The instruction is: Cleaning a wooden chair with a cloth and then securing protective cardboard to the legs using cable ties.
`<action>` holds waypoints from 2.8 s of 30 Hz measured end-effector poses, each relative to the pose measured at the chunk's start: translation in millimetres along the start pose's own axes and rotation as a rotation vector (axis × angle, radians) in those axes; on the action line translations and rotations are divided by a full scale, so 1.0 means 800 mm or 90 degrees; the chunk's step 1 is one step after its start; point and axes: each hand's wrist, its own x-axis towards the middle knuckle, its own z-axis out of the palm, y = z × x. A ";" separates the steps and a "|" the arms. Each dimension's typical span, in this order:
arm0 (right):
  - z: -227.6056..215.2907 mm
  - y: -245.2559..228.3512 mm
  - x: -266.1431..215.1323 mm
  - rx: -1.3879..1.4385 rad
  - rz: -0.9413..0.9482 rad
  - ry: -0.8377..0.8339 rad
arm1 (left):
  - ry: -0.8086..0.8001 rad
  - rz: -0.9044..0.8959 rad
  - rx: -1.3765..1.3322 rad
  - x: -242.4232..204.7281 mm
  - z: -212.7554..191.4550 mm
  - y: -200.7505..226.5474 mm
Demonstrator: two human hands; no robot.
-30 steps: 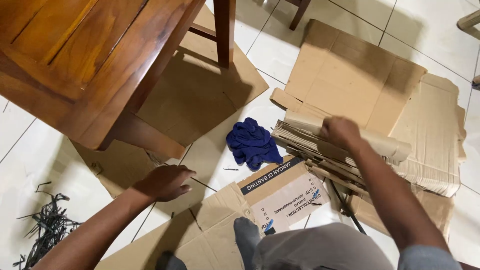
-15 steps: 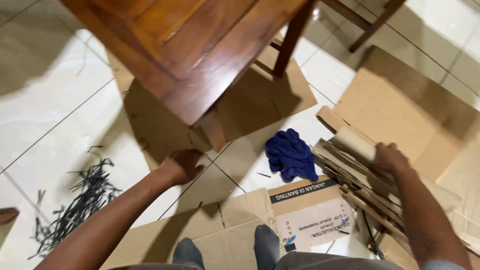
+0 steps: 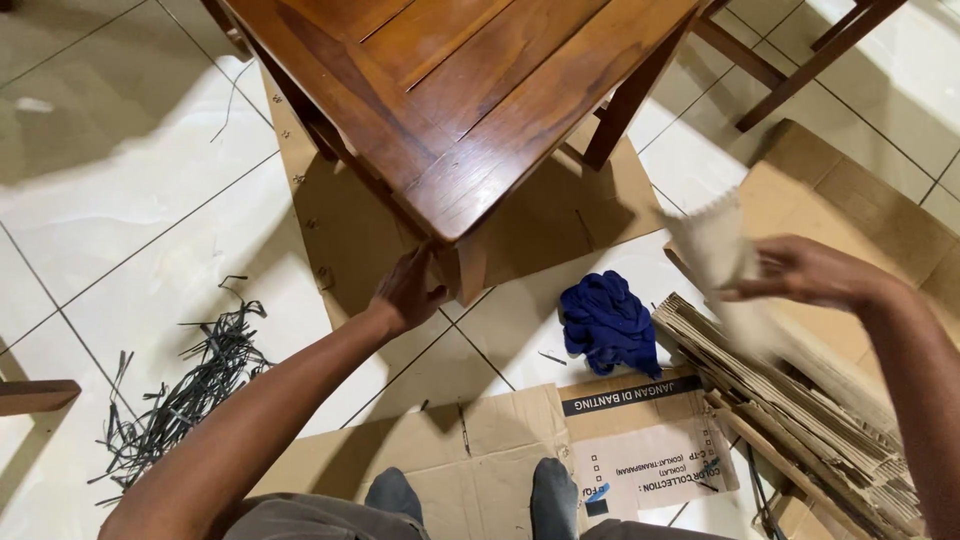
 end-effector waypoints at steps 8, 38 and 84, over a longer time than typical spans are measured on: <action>0.148 -0.209 0.015 0.122 -0.569 -0.265 | -0.073 -0.074 -0.105 -0.005 -0.018 0.045; 0.315 -0.246 0.064 0.089 -0.535 0.167 | 0.101 -0.128 -0.353 -0.045 -0.076 0.134; 0.415 -0.248 0.074 -0.351 -0.332 -0.373 | -0.081 -0.364 0.260 -0.158 -0.035 -0.333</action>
